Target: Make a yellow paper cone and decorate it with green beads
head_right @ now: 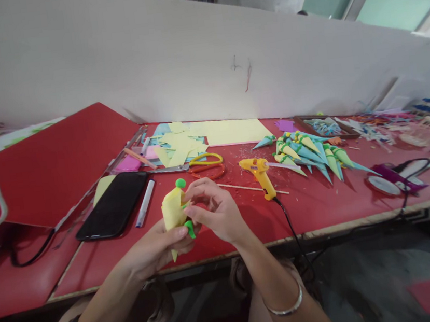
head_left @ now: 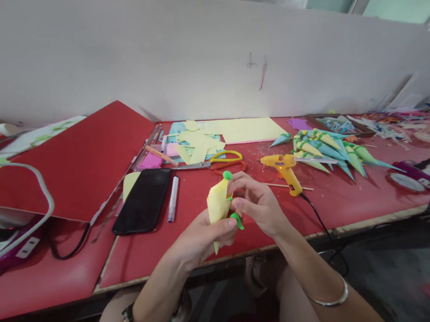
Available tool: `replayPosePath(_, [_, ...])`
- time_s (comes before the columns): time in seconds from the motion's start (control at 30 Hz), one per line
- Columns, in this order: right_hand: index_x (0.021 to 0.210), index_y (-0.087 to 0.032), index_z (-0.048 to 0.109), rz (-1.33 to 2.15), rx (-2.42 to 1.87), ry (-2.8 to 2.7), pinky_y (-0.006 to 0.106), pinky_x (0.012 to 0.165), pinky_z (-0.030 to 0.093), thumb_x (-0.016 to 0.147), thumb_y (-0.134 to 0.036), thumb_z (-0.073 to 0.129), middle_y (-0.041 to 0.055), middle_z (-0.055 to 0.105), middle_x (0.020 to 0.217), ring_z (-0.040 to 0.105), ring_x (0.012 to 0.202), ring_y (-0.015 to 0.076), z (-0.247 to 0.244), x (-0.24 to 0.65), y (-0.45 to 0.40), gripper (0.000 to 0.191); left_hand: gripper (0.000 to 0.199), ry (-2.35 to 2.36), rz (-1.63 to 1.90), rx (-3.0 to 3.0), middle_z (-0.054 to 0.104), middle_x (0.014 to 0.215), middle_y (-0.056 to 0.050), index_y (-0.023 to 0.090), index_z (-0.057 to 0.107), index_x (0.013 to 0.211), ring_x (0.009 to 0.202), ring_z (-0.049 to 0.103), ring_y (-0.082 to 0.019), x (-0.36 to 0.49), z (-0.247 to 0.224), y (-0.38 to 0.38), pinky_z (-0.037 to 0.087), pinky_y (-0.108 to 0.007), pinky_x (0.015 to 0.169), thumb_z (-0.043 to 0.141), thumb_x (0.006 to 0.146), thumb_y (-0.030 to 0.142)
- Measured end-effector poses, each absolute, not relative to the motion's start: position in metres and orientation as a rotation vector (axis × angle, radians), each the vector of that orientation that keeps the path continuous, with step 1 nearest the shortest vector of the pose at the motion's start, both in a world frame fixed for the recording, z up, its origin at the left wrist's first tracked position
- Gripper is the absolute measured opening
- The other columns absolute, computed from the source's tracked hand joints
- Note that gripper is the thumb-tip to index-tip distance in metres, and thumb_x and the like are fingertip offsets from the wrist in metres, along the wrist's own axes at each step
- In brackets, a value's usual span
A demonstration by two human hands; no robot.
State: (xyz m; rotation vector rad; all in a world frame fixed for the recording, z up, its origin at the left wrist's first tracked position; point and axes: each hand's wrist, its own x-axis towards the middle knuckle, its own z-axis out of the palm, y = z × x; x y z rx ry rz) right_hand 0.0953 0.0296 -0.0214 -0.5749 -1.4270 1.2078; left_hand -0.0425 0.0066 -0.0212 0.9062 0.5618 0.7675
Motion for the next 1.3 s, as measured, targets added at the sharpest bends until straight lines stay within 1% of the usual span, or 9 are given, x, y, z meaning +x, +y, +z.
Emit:
replayPosePath(0.2, [0.073,-0.021,0.059,1.245,-0.627,-1.397,0.018,0.039,0.044,0.071,-0.033,0.066,0.001,0.049,0.088,0.046,0.054,0.0058,-0.021,0.0946,0.0282,0.014,0.036,0.575,0.756,0.912,0.028,0.049,0.01,0.013,0.051,0.071,0.043,0.019,-0.003,-0.0427,-0.0217,0.0064,0.012,-0.021,0.042,0.074,0.062,0.039])
replayPosePath(0.4, [0.075,-0.021,0.06,1.251,-0.57,-1.412,0.018,0.041,0.045,0.072,-0.032,0.065,0.001,0.048,0.089,0.049,0.056,0.006,-0.0214,0.0956,0.0289,0.013,0.036,0.594,0.781,0.887,0.034,0.051,0.008,0.014,0.049,0.067,0.044,0.022,-0.003,-0.0438,-0.0209,0.0063,0.014,-0.02,0.042,0.076,0.059,0.037])
replayPosePath(0.5, [0.08,-0.022,0.061,1.202,-0.543,-1.454,0.021,0.048,0.048,0.075,-0.034,0.061,0.0017,0.049,0.09,0.051,0.059,0.0075,-0.0208,0.0968,0.0291,0.014,0.035,0.59,0.821,0.855,0.038,0.053,0.007,0.013,0.054,0.071,0.044,0.023,-0.003,-0.0437,-0.0184,0.0062,0.016,-0.02,0.043,0.077,0.059,0.035])
replayPosePath(0.6, [0.084,-0.022,0.061,1.071,-0.606,-1.468,0.023,0.06,0.05,0.078,-0.035,0.057,0.0022,0.05,0.088,0.053,0.071,0.0113,-0.02,0.0977,0.0293,0.014,0.034,0.622,0.876,0.8,0.037,0.052,0.007,0.012,0.057,0.076,0.044,0.023,-0.002,-0.0434,-0.0157,0.0072,0.017,-0.018,0.042,0.078,0.058,0.033])
replayPosePath(0.73, [0.087,-0.022,0.061,0.868,-0.647,-1.564,0.028,0.071,0.048,0.078,-0.03,0.058,0.0032,0.052,0.089,0.052,0.081,0.0142,-0.0197,0.0982,0.0287,0.013,0.032,0.661,0.996,0.695,0.038,0.051,0.008,0.012,0.058,0.075,0.041,0.021,0.0,-0.0449,-0.0152,0.0109,0.022,-0.014,0.04,0.079,0.057,0.03])
replayPosePath(0.83, [0.086,-0.023,0.062,0.707,-0.67,-1.677,0.03,0.073,0.047,0.074,-0.027,0.062,0.0037,0.054,0.088,0.053,0.083,0.0166,-0.0193,0.0976,0.0269,0.013,0.029,0.711,1.076,0.635,0.042,0.051,0.008,0.013,0.058,0.072,0.041,0.031,-0.001,-0.0465,-0.0176,0.0138,0.031,-0.013,0.041,0.079,0.057,0.027])
replayPosePath(0.93, [0.085,-0.023,0.063,0.563,-0.726,-1.733,0.032,0.076,0.046,0.075,-0.026,0.062,0.0028,0.056,0.085,0.055,0.084,0.0171,-0.0187,0.0959,0.0248,0.01,0.029,0.772,1.1,0.608,0.051,0.056,0.005,0.014,0.059,0.073,0.049,0.046,-0.004,-0.0467,-0.0202,0.0151,0.038,-0.013,0.046,0.079,0.057,0.028])
replayPosePath(1.0, [0.083,-0.023,0.063,0.487,-0.758,-1.736,0.031,0.076,0.046,0.077,-0.025,0.061,0.0025,0.056,0.083,0.056,0.082,0.0167,-0.0188,0.0947,0.0239,0.007,0.03,0.813,1.105,0.595,0.054,0.059,0.004,0.015,0.06,0.074,0.052,0.049,-0.005,-0.0461,-0.0213,0.0151,0.041,-0.014,0.049,0.08,0.055,0.027])
replayPosePath(1.3, [0.078,-0.021,0.063,0.432,-0.751,-1.709,0.028,0.072,0.045,0.079,-0.019,0.058,0.0023,0.057,0.079,0.056,0.078,0.0147,-0.0198,0.0916,0.0217,0.006,0.032,0.812,1.112,0.638,0.04,0.051,0.008,0.014,0.059,0.069,0.045,0.038,-0.003,-0.0444,-0.022,0.0152,0.034,-0.013,0.044,0.081,0.052,0.029])
